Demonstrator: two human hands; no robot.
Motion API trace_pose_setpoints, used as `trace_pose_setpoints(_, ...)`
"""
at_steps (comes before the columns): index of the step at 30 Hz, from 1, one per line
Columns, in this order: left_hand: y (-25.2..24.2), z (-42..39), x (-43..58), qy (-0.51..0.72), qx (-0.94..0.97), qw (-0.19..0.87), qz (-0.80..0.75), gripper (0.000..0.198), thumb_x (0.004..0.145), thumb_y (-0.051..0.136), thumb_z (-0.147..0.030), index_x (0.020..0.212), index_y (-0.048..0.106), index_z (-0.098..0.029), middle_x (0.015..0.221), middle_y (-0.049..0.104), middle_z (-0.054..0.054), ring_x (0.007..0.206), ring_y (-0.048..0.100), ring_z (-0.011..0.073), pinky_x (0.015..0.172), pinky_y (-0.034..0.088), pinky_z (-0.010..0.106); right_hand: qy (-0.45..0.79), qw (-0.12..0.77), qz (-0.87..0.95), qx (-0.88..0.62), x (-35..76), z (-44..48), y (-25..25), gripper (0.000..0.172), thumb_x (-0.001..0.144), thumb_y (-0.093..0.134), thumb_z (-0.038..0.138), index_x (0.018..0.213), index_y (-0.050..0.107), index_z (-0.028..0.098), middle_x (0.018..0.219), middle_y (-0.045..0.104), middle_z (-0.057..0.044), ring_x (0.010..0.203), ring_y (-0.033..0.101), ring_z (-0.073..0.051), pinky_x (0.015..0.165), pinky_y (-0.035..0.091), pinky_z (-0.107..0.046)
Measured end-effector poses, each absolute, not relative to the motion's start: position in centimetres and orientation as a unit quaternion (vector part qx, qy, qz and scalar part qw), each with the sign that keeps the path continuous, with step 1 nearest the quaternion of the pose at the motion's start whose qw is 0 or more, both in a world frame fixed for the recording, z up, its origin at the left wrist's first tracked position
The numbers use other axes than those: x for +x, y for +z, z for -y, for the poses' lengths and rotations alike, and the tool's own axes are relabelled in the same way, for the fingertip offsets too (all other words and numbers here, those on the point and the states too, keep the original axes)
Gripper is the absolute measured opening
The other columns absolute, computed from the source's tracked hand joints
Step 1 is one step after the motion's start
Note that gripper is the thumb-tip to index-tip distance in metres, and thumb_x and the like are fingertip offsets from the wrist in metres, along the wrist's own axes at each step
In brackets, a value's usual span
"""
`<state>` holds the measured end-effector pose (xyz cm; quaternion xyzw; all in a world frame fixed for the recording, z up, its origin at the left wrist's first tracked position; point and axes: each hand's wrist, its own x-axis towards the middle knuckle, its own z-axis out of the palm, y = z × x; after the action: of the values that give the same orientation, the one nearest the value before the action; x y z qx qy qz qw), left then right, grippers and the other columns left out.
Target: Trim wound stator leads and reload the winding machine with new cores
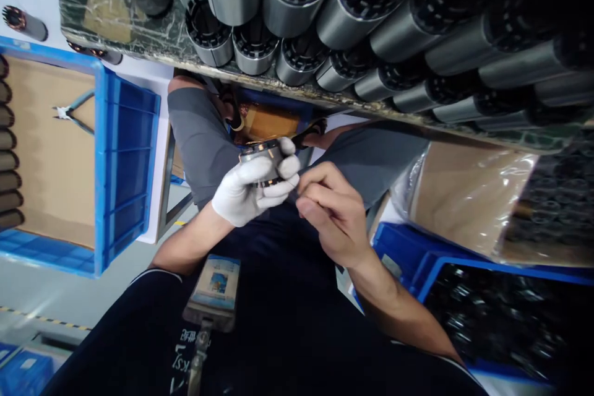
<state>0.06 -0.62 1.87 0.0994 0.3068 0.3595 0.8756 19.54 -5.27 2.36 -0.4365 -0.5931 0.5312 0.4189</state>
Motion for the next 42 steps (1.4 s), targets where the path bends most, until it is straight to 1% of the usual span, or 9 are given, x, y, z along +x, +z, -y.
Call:
trace_pose_setpoints(3, 1.6, 0.4, 0.7, 0.374, 0.096, 0.866, -0.319, 0.066, 0.063, 0.105, -0.053, 0.104, 0.064, -0.023, 0.085, 0.060, -0.001, 0.056, 0.043, 0.0065, 0.046, 0.033, 0.023, 0.505, 0.485, 0.595, -0.395, 19.8, 4.3, 3.6, 0.031, 0.106, 0.070, 0.026, 0.075, 0.067, 0.022, 0.129, 0.075, -0.010, 0.096, 0.069, -0.022, 0.073, 0.058, -0.040)
trace_pose_setpoints(9, 0.4, 0.3, -0.3, 0.332, 0.160, 0.840, -0.399, 0.060, 0.078, 0.102, -0.057, 0.111, 0.071, -0.019, 0.096, 0.074, 0.004, 0.080, 0.070, 0.0137, 0.072, 0.060, 0.026, 0.545, 0.481, 0.594, -0.346, 17.4, 2.7, 3.5, 0.030, 0.106, 0.066, 0.016, 0.078, 0.055, 0.022, 0.085, 0.066, -0.002, 0.076, 0.062, -0.016, 0.072, 0.054, -0.033)
trace_pose_setpoints(15, -0.6, -0.1, -0.5, 0.423, 0.220, 0.755, -0.451, 0.055, 0.076, 0.104, -0.042, 0.108, 0.064, -0.022, 0.080, 0.066, -0.007, 0.053, 0.053, 0.0063, 0.052, 0.045, 0.022, 0.509, 0.346, 0.706, -0.349, 19.6, 6.2, 0.9, 0.030, 0.103, 0.068, 0.017, 0.078, 0.053, 0.023, 0.079, 0.063, 0.000, 0.067, 0.055, -0.014, 0.062, 0.043, -0.031)
trace_pose_setpoints(19, 0.8, -0.6, -1.2, 0.411, 0.499, 0.601, -0.471, 0.037, 0.082, 0.098, -0.022, 0.111, 0.075, -0.018, 0.112, 0.079, 0.005, 0.098, 0.077, 0.0182, 0.097, 0.063, 0.034, 0.566, 0.371, 0.598, -0.429, 22.5, 5.9, 1.1, 0.036, 0.110, 0.071, 0.026, 0.075, 0.061, 0.021, 0.071, 0.062, 0.001, 0.060, 0.054, -0.012, 0.056, 0.039, -0.030)
trace_pose_setpoints(22, 2.7, -0.4, -1.3, 0.353, 0.606, 0.554, -0.449, 0.064, 0.086, 0.097, -0.026, 0.145, 0.073, -0.020, 0.148, 0.075, 0.011, 0.128, 0.076, 0.0275, 0.115, 0.060, 0.040, 0.589, 0.409, 0.503, -0.482, 21.8, 3.5, 2.0, 0.020, 0.105, 0.083, 0.044, 0.104, 0.084, 0.024, 0.079, 0.071, 0.001, 0.061, 0.055, -0.011, 0.054, 0.040, -0.027)
trace_pose_setpoints(26, 4.0, 0.9, -0.3, 0.309, 0.589, 0.578, -0.473, 0.089, 0.080, 0.104, -0.036, 0.159, 0.063, -0.027, 0.149, 0.074, 0.008, 0.122, 0.079, 0.0280, 0.109, 0.062, 0.040, 0.595, 0.421, 0.471, -0.497, 19.5, 0.9, 2.8, 0.028, 0.096, 0.094, 0.049, 0.094, 0.084, 0.022, 0.078, 0.071, 0.000, 0.062, 0.053, -0.010, 0.052, 0.042, -0.025)
trace_pose_setpoints(31, 3.0, 2.7, 0.9, 0.363, 0.588, 0.490, -0.532, 0.047, 0.081, 0.097, -0.033, 0.117, 0.069, -0.026, 0.100, 0.078, 0.003, 0.087, 0.074, 0.0222, 0.088, 0.059, 0.042, 0.568, 0.462, 0.451, -0.510, 18.6, 1.8, 2.8, 0.029, 0.095, 0.096, 0.040, 0.086, 0.075, 0.022, 0.072, 0.067, 0.003, 0.052, 0.049, -0.007, 0.043, 0.036, -0.022)
trace_pose_setpoints(37, 1.8, 2.0, -0.8, 0.427, 0.636, 0.457, -0.451, 0.038, 0.080, 0.086, -0.018, 0.112, 0.067, -0.024, 0.099, 0.076, 0.002, 0.085, 0.072, 0.0194, 0.083, 0.058, 0.038, 0.595, 0.477, 0.385, -0.520, 22.2, 1.3, 1.9, 0.031, 0.097, 0.094, 0.045, 0.089, 0.073, 0.024, 0.066, 0.058, 0.008, 0.041, 0.038, -0.005, 0.035, 0.034, -0.022)
trace_pose_setpoints(42, 3.0, 0.2, -1.6, 0.402, 0.671, 0.447, -0.435, 0.026, 0.081, 0.080, -0.013, 0.101, 0.066, -0.023, 0.099, 0.068, 0.003, 0.091, 0.065, 0.0185, 0.085, 0.052, 0.039, 0.235, 0.447, 0.709, -0.492, 24.0, 1.0, 4.0, 0.028, 0.086, 0.104, 0.027, 0.110, 0.089, 0.028, 0.110, 0.087, -0.002, 0.080, 0.077, -0.014, 0.069, 0.061, -0.029)
